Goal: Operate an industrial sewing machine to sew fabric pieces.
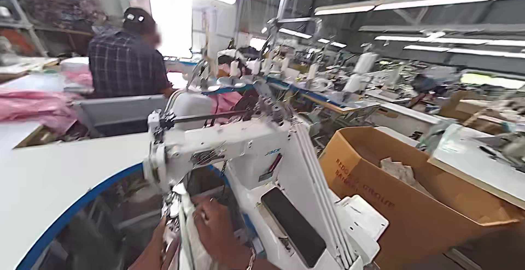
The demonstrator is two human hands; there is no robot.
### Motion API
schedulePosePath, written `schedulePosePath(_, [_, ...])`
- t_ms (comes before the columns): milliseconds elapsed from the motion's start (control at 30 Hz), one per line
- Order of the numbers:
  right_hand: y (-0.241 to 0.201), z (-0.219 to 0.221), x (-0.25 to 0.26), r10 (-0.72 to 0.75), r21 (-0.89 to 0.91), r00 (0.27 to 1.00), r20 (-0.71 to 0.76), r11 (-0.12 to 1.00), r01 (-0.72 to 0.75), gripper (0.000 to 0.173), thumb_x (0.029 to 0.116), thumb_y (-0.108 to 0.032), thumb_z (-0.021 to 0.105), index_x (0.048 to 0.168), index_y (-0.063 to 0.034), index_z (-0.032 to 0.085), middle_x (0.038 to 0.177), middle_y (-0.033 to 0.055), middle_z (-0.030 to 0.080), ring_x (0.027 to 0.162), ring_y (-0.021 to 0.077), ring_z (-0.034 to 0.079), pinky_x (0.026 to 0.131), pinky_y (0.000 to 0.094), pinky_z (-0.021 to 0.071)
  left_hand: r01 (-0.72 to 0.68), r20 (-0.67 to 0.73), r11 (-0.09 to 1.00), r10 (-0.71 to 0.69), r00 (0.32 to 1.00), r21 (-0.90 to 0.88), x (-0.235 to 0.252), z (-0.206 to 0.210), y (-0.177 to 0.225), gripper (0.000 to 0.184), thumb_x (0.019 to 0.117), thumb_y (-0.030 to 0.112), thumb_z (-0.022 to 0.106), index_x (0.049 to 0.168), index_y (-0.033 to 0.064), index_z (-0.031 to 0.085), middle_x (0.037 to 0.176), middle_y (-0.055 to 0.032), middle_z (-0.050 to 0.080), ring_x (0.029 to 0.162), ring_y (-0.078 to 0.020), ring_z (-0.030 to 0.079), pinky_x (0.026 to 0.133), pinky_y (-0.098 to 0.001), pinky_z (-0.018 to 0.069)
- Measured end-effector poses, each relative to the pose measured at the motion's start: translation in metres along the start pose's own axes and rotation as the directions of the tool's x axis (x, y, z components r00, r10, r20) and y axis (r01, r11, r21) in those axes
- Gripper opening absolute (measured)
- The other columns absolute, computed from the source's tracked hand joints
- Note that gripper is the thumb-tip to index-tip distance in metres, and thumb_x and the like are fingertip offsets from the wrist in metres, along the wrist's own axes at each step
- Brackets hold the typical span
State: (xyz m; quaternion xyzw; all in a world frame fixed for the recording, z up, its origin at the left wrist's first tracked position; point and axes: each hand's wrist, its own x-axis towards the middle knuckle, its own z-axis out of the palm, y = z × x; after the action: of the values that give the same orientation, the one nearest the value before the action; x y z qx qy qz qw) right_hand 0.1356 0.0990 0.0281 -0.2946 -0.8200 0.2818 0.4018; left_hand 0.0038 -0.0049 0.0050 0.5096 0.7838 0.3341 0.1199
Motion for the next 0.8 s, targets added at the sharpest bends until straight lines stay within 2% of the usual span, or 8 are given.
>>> schedulePosePath(67, [0.002,0.000,0.000,-0.029,-0.040,1.000,-0.002,0.999,0.029,0.023,0.0939,-0.006,0.061,0.106,0.0082,0.073,0.103,0.0208,0.075,0.090,0.0310,0.075,0.080,0.0456,0.0597,0.007,-0.051,1.000,-0.008,0.999,-0.012,0.002,0.001,0.005,0.064,0.0984,0.030,0.064,0.150,-0.0033,0.046,0.104,-0.0338,0.071,0.092,-0.0566,0.069,0.082,-0.0731,0.0493])
schedulePosePath(167, [0.003,0.002,-0.010,-0.003,-0.036,0.984,0.181,0.999,0.009,0.030,0.0983,-0.009,0.059,0.121,0.0064,0.070,0.109,0.0209,0.075,0.096,0.0321,0.073,0.087,0.0491,0.0571,0.129,-0.012,0.988,-0.131,0.991,-0.089,-0.001,0.001,-0.003,0.072,0.0967,0.035,0.069,0.152,-0.0022,0.041,0.114,-0.0290,0.070,0.101,-0.0482,0.069,0.091,-0.0658,0.0504])
schedulePosePath(267, [0.017,0.000,0.001,-0.105,-0.049,0.964,0.246,0.991,0.121,0.038,0.0971,-0.013,0.057,0.131,0.0005,0.066,0.097,0.0148,0.076,0.081,0.0247,0.070,0.075,0.0459,0.0563,-0.022,-0.138,0.992,0.004,0.990,-0.128,0.004,0.005,-0.009,0.052,0.0947,0.032,0.072,0.130,-0.0048,0.062,0.126,-0.0269,0.066,0.106,-0.0426,0.069,0.087,-0.0602,0.0540])
schedulePosePath(367, [0.022,-0.002,-0.002,-0.203,-0.086,0.948,0.246,0.969,0.230,0.039,0.0929,-0.014,0.054,0.126,-0.0017,0.071,0.097,0.0120,0.076,0.073,0.0225,0.067,0.065,0.0427,0.0528,-0.154,-0.170,0.988,0.155,0.973,0.020,-0.005,0.011,-0.015,0.033,0.1014,0.026,0.060,0.124,0.0053,0.072,0.145,-0.0265,0.054,0.127,-0.0458,0.058,0.094,-0.0582,0.0522])
schedulePosePath(500, [0.020,-0.002,-0.001,-0.251,-0.116,0.909,0.333,0.946,0.304,0.022,0.0913,-0.014,0.055,0.082,-0.0011,0.070,0.130,0.0116,0.071,0.081,0.0225,0.072,0.066,0.0422,0.0545,-0.154,-0.035,0.987,0.155,0.987,0.037,-0.006,0.004,-0.007,0.039,0.1016,0.003,0.050,0.138,0.0002,0.062,0.155,-0.0197,0.048,0.144,-0.0392,0.046,0.112,-0.0579,0.0398])
schedulePosePath(567, [0.020,-0.002,-0.002,-0.237,-0.122,0.884,0.403,0.943,0.309,0.022,0.0907,-0.014,0.055,0.078,-0.0010,0.068,0.134,0.0120,0.068,0.081,0.0250,0.073,0.065,0.0454,0.0548,-0.128,0.015,0.992,0.128,0.992,-0.012,0.000,0.005,-0.007,0.041,0.1032,0.005,0.047,0.143,-0.0039,0.054,0.154,-0.0209,0.049,0.143,-0.0368,0.047,0.116,-0.0578,0.0345])
schedulePosePath(700, [0.016,-0.005,0.001,-0.193,-0.108,0.866,0.461,0.957,0.271,0.022,0.0869,-0.015,0.056,0.075,0.0001,0.066,0.139,0.0186,0.064,0.087,0.0301,0.073,0.068,0.0468,0.0548,-0.143,-0.036,0.990,0.143,0.989,0.004,0.012,0.006,-0.011,0.034,0.1039,0.009,0.049,0.131,-0.0045,0.064,0.148,-0.0207,0.055,0.144,-0.0360,0.047,0.119,-0.0592,0.0291])
schedulePosePath(800, [0.011,-0.008,-0.002,-0.144,-0.095,0.841,0.522,0.969,0.226,0.020,0.0829,-0.016,0.058,0.074,0.0003,0.066,0.143,0.0233,0.060,0.086,0.0327,0.073,0.064,0.0477,0.0537,-0.210,-0.130,0.974,0.219,0.967,0.082,0.006,0.009,-0.012,0.027,0.0981,-0.001,0.054,0.118,-0.0027,0.071,0.146,-0.0224,0.057,0.140,-0.0419,0.049,0.112,-0.0646,0.0370])
